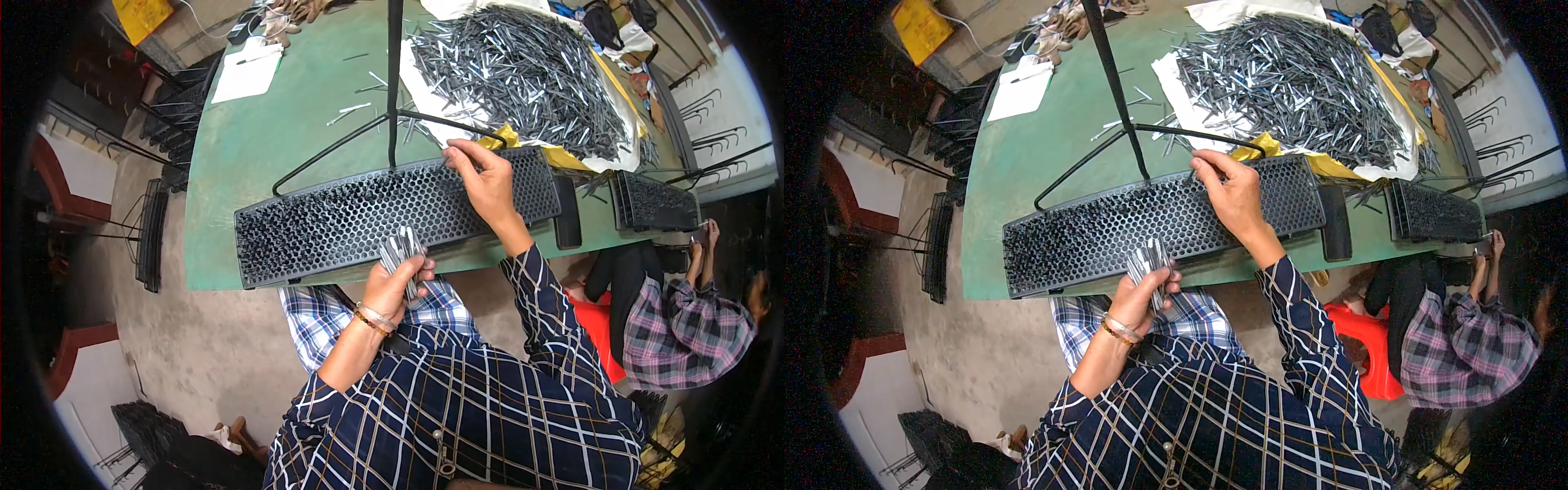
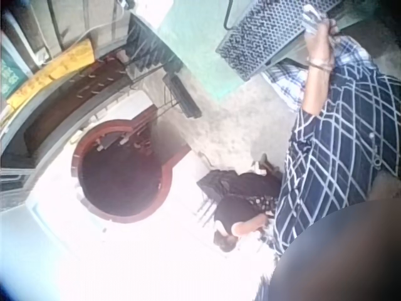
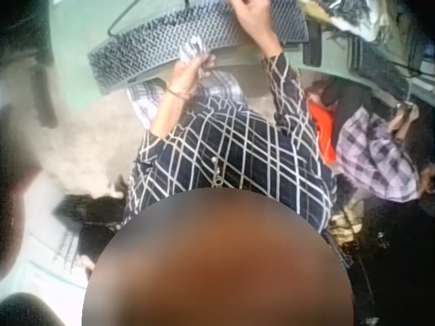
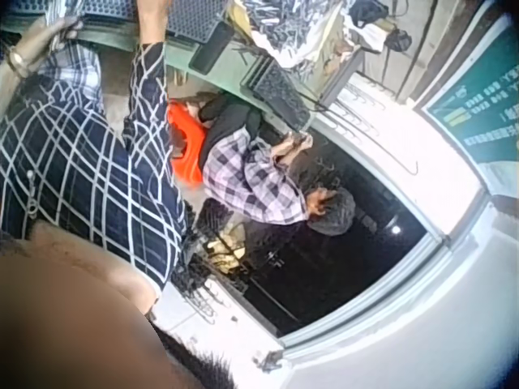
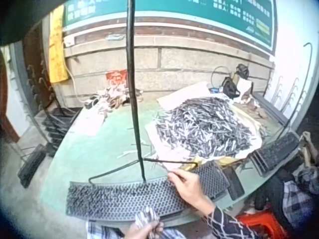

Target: Manually inserting small metal pins into a black mesh or grid frame on an assembly table.

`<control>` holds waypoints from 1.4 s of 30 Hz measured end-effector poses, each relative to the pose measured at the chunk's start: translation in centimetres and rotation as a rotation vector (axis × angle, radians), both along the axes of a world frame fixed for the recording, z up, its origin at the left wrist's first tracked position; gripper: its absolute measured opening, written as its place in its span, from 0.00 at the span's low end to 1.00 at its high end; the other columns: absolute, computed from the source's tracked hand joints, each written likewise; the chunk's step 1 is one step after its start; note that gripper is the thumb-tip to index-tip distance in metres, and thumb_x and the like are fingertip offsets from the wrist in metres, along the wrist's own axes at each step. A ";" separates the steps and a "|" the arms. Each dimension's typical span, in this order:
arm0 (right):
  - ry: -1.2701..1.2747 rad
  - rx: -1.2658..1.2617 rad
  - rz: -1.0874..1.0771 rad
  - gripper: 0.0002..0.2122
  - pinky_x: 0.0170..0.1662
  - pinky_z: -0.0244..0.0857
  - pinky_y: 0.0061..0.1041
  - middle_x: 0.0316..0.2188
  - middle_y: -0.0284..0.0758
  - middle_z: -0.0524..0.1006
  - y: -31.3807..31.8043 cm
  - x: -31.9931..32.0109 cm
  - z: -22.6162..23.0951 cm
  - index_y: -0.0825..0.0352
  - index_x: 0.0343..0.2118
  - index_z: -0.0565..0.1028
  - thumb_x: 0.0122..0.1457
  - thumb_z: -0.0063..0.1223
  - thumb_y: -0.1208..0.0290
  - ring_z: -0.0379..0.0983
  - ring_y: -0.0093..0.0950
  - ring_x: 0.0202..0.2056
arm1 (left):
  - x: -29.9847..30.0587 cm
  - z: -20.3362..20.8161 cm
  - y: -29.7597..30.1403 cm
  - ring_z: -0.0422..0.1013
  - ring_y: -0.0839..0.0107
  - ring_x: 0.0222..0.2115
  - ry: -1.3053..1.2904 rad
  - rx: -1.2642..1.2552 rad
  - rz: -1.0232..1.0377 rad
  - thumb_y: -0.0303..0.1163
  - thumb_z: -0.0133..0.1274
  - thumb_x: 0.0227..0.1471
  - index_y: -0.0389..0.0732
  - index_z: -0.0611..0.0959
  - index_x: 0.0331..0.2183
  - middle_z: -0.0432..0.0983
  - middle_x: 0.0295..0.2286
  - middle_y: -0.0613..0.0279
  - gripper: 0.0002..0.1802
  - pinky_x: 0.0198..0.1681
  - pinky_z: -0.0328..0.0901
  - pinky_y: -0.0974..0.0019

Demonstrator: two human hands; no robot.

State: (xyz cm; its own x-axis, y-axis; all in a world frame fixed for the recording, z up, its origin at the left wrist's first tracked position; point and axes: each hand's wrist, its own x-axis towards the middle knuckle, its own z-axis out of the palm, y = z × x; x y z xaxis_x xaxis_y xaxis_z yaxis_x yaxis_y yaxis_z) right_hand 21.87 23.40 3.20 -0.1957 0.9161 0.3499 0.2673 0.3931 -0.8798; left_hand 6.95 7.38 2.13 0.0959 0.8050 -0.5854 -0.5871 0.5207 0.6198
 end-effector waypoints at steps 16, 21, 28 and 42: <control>-0.122 0.237 -0.060 0.06 0.30 0.66 0.19 0.29 0.38 0.79 0.6 -1.1 -2.3 0.70 0.33 0.77 0.53 0.54 0.76 0.75 0.22 0.27 | 0.6 -1.2 -0.3 0.73 0.76 0.29 -0.023 -0.115 -0.036 0.31 0.52 0.51 0.40 0.76 0.36 0.76 0.31 0.63 0.09 0.25 0.68 0.72; -0.180 0.320 -0.048 0.05 0.31 0.66 0.23 0.27 0.38 0.78 0.2 -1.4 -2.5 0.70 0.32 0.77 0.52 0.55 0.76 0.75 0.28 0.27 | 0.7 -1.5 -0.5 0.73 0.77 0.30 -0.017 -0.129 -0.054 0.31 0.52 0.51 0.40 0.76 0.36 0.77 0.31 0.63 0.09 0.25 0.68 0.73; -0.388 0.501 -0.041 0.05 0.37 0.64 0.30 0.28 0.35 0.75 0.2 -1.5 -2.7 0.68 0.28 0.77 0.49 0.56 0.75 0.72 0.33 0.33 | 0.9 -1.2 -0.7 0.73 0.77 0.30 -0.009 -0.136 -0.053 0.31 0.52 0.51 0.40 0.77 0.37 0.77 0.31 0.64 0.10 0.26 0.68 0.74; -0.446 0.497 -0.019 0.04 0.37 0.63 0.31 0.27 0.35 0.75 -0.1 -1.6 -2.0 0.69 0.28 0.76 0.49 0.55 0.76 0.71 0.34 0.32 | 0.7 -1.1 -0.9 0.72 0.78 0.30 0.023 -0.100 -0.087 0.32 0.54 0.50 0.41 0.79 0.32 0.77 0.30 0.66 0.07 0.24 0.67 0.75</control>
